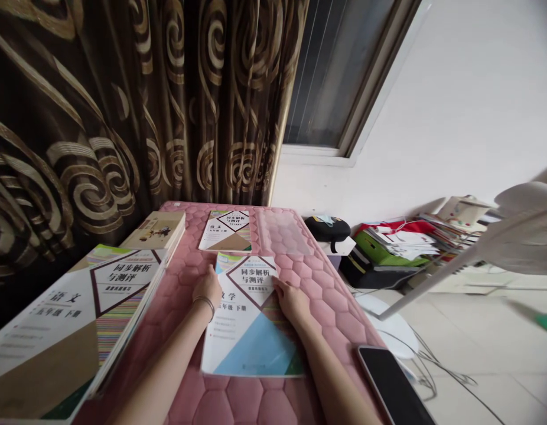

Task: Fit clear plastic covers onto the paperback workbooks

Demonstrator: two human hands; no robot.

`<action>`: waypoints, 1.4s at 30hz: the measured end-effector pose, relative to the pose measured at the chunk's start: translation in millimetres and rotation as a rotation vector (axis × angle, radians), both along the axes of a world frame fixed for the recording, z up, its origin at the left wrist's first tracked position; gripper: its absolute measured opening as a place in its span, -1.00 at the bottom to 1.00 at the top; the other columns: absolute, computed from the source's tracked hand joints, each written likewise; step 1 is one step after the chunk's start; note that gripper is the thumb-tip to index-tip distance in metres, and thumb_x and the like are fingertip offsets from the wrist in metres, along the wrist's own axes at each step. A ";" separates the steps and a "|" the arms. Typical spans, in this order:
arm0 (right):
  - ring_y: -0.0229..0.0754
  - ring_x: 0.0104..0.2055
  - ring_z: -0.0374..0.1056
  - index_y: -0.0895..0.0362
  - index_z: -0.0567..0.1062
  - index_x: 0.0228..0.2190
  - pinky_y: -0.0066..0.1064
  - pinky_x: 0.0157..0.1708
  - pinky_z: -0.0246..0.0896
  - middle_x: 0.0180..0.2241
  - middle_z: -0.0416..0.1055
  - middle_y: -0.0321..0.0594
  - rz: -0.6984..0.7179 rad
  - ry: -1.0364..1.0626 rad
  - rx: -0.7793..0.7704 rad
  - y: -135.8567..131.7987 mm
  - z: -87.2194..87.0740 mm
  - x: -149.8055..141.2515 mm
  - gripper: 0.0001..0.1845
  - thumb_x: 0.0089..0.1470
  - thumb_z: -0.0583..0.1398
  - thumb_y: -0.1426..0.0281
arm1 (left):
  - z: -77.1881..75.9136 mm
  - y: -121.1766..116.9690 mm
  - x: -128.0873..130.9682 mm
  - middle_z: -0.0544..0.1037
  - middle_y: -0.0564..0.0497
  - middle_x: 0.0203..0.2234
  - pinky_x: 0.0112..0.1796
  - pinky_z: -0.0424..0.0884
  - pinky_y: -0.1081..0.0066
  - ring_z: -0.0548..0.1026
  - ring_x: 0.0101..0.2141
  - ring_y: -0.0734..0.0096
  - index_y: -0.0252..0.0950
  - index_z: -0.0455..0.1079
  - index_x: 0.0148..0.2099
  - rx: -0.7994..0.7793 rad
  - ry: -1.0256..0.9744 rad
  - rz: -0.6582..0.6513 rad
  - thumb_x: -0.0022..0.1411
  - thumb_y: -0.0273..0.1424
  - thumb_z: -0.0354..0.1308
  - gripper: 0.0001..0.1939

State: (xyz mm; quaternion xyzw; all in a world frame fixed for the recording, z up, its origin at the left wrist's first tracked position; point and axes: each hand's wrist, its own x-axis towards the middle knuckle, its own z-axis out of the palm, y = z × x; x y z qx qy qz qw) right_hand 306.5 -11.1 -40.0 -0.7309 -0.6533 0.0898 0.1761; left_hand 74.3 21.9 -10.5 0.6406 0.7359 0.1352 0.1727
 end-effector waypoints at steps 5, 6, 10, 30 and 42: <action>-0.12 -0.23 0.43 -0.06 0.38 0.10 -0.37 -0.23 0.20 -0.21 0.50 -0.14 0.017 -0.080 -0.002 -0.4 -1.0 -0.4 -0.56 0.29 -0.08 0.30 | -6.8 0.8 -4.3 0.55 -0.31 -0.13 -0.21 0.39 0.30 0.53 -0.08 0.13 -0.40 0.17 0.07 -0.015 0.053 0.006 0.34 -0.47 -0.21 -0.69; -0.12 -0.22 0.43 -0.05 0.38 0.10 -0.36 -0.21 0.20 -0.20 0.49 -0.14 0.021 -0.084 -0.002 -0.4 -1.6 0.2 -0.56 0.29 -0.09 0.31 | -7.1 0.8 -3.9 0.55 -0.31 -0.13 -0.20 0.38 0.31 0.53 -0.08 0.14 -0.41 0.18 0.06 -0.007 0.061 0.003 0.35 -0.46 -0.25 -0.69; -0.09 -0.17 0.43 -0.02 0.39 0.09 -0.33 -0.18 0.19 -0.12 0.48 -0.12 0.031 -0.107 0.006 0.6 -5.1 3.1 -0.57 0.28 -0.07 0.34 | -5.5 -0.5 0.0 0.55 -0.31 -0.13 -0.20 0.38 0.34 0.54 -0.11 0.19 -0.40 0.18 0.04 0.004 0.087 -0.010 0.31 -0.51 -0.19 -0.71; -0.15 -0.25 0.44 -0.14 0.38 0.09 -0.35 -0.21 0.19 -0.23 0.48 -0.17 -0.007 -0.160 0.003 -1.6 0.8 -2.9 -0.58 0.29 -0.08 0.26 | -4.7 -18.7 14.5 0.40 -0.29 0.03 0.07 0.22 0.07 0.38 0.04 0.09 -0.39 0.25 0.14 0.242 0.370 -0.197 0.33 -0.53 -0.27 -0.57; -0.16 -0.27 0.42 -0.07 0.35 0.11 -0.40 -0.28 0.18 -0.23 0.43 -0.15 0.025 -0.202 0.013 -4.5 2.2 -2.9 -0.57 0.28 -0.06 0.26 | -48.8 -29.3 54.6 -0.11 -0.11 0.36 0.23 -0.16 -0.10 -0.13 0.32 0.05 -0.16 -0.07 0.37 0.220 0.319 -0.505 0.30 -0.08 -0.20 -0.34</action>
